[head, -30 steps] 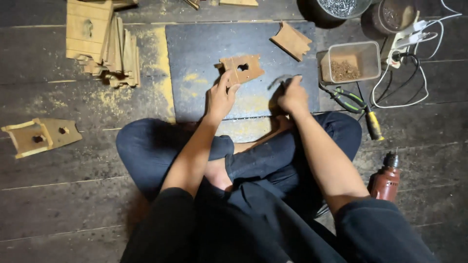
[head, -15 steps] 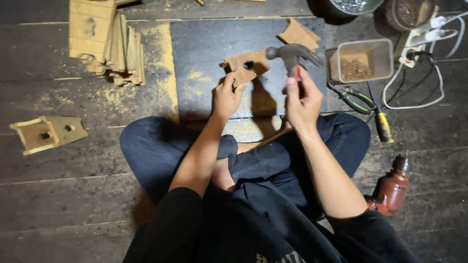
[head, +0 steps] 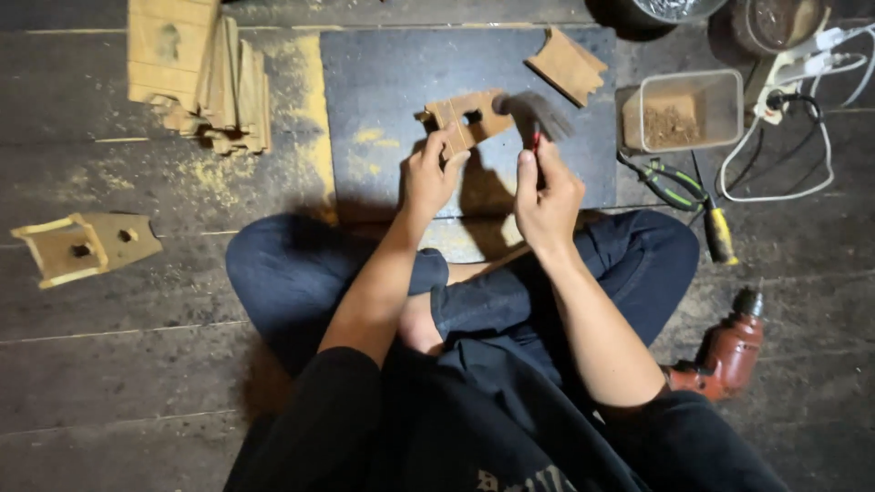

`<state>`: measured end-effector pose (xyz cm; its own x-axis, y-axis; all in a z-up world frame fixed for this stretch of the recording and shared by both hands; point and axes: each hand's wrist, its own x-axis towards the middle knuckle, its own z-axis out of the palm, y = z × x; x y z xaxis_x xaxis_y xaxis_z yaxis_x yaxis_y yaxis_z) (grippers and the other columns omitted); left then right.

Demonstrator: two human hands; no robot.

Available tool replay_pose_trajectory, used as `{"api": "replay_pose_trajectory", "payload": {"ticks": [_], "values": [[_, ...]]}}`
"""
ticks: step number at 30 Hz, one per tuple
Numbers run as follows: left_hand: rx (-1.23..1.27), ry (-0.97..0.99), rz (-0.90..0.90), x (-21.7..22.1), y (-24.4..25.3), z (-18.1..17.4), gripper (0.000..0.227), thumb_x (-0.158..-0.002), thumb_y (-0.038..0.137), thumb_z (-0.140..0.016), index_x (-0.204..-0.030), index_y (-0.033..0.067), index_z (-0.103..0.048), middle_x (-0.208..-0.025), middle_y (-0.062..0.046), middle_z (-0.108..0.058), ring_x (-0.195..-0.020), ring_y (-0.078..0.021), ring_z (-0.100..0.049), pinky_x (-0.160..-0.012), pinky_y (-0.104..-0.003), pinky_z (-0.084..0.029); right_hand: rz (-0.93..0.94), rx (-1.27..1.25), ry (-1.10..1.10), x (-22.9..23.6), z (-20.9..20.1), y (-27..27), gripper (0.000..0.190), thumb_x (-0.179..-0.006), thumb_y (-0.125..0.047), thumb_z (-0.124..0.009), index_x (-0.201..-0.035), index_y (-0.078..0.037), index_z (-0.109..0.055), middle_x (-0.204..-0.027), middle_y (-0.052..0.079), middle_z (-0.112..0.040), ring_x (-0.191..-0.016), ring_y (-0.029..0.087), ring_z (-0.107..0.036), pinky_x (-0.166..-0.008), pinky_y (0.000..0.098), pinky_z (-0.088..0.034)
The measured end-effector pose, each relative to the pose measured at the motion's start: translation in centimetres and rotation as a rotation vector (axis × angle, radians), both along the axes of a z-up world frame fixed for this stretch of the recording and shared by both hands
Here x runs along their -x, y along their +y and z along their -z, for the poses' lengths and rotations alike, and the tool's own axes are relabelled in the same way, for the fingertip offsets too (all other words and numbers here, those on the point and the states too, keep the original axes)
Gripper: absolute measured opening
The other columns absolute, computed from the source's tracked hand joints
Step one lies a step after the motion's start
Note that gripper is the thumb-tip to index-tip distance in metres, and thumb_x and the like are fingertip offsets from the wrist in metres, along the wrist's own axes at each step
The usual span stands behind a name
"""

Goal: The person sits cross-legged on the floor and assembles small wooden pieces into a box-like structure. They use a hammer to drive nails into the wood, repeatedly picking up nails from a container and securing the pieces together.

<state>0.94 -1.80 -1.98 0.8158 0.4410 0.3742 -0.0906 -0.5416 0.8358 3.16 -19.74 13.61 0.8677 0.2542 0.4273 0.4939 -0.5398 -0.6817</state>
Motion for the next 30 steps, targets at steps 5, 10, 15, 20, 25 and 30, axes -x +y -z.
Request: {"api": "replay_pose_trajectory", "payload": {"ticks": [5, 10, 15, 20, 25, 30], "values": [[0.009, 0.001, 0.001, 0.3, -0.1, -1.3, 0.047, -0.091, 0.035, -0.080, -0.131, 0.0207, -0.061, -0.102, -0.018, -0.077, -0.090, -0.0393, -0.075, -0.076, -0.051, -0.063, -0.017, 0.143, 0.050, 0.9, 1.8, 0.8, 0.021, -0.104, -0.019, -0.062, -0.113, -0.006, -0.075, -0.090, 0.022, -0.075, -0.089, 0.043, -0.072, -0.075, 0.0498, -0.056], [-0.001, 0.048, 0.007, 0.8, -0.1, -1.1, 0.050, -0.091, 0.040, -0.078, -0.134, 0.0237, -0.060, -0.096, -0.021, -0.076, -0.087, -0.0427, -0.075, -0.075, -0.056, -0.061, -0.031, 0.119, 0.100, 0.5, 1.3, -1.0, 0.026, -0.109, -0.023, -0.056, -0.121, -0.006, -0.072, -0.096, 0.026, -0.074, -0.095, 0.046, -0.070, -0.077, 0.0524, -0.055], [-0.010, 0.031, 0.008, 0.3, -0.1, -2.1, 0.046, -0.090, 0.037, -0.080, -0.129, 0.0223, -0.061, -0.102, -0.017, -0.077, -0.090, -0.0376, -0.076, -0.078, -0.049, -0.063, 0.008, 0.145, 0.120, 2.2, 0.3, 1.7, 0.026, -0.104, -0.015, -0.057, -0.114, 0.001, -0.075, -0.096, 0.028, -0.075, -0.094, 0.049, -0.070, -0.081, 0.0571, -0.055], [-0.020, 0.048, 0.018, 0.2, 0.5, -2.0, 0.047, -0.090, 0.034, -0.080, -0.131, 0.0222, -0.059, -0.098, -0.020, -0.077, -0.089, -0.0403, -0.075, -0.077, -0.054, -0.062, -0.027, 0.151, 0.106, 0.7, 1.3, 0.5, 0.023, -0.106, -0.021, -0.058, -0.116, -0.007, -0.073, -0.096, 0.022, -0.075, -0.096, 0.044, -0.072, -0.080, 0.0519, -0.056], [-0.015, 0.043, 0.005, 0.1, 0.0, -1.0, 0.045, -0.090, 0.039, -0.079, -0.128, 0.0220, -0.060, -0.099, -0.018, -0.077, -0.089, -0.0382, -0.076, -0.077, -0.051, -0.062, 0.024, 0.009, -0.048, 1.2, -0.9, 0.9, 0.019, -0.107, -0.016, -0.057, -0.112, -0.008, -0.074, -0.090, 0.019, -0.075, -0.092, 0.041, -0.073, -0.076, 0.0438, -0.056], [-0.081, 0.103, -0.019, 0.1, 0.2, -0.4, 0.043, -0.088, 0.042, -0.079, -0.120, 0.0212, -0.059, -0.089, -0.019, -0.075, -0.083, -0.0422, -0.074, -0.072, -0.055, -0.062, -0.007, 0.133, 0.153, 1.0, 3.0, 0.3, 0.027, -0.101, -0.015, -0.063, -0.120, -0.001, -0.076, -0.104, 0.027, -0.075, -0.101, 0.045, -0.071, -0.083, 0.0519, -0.057]]}}
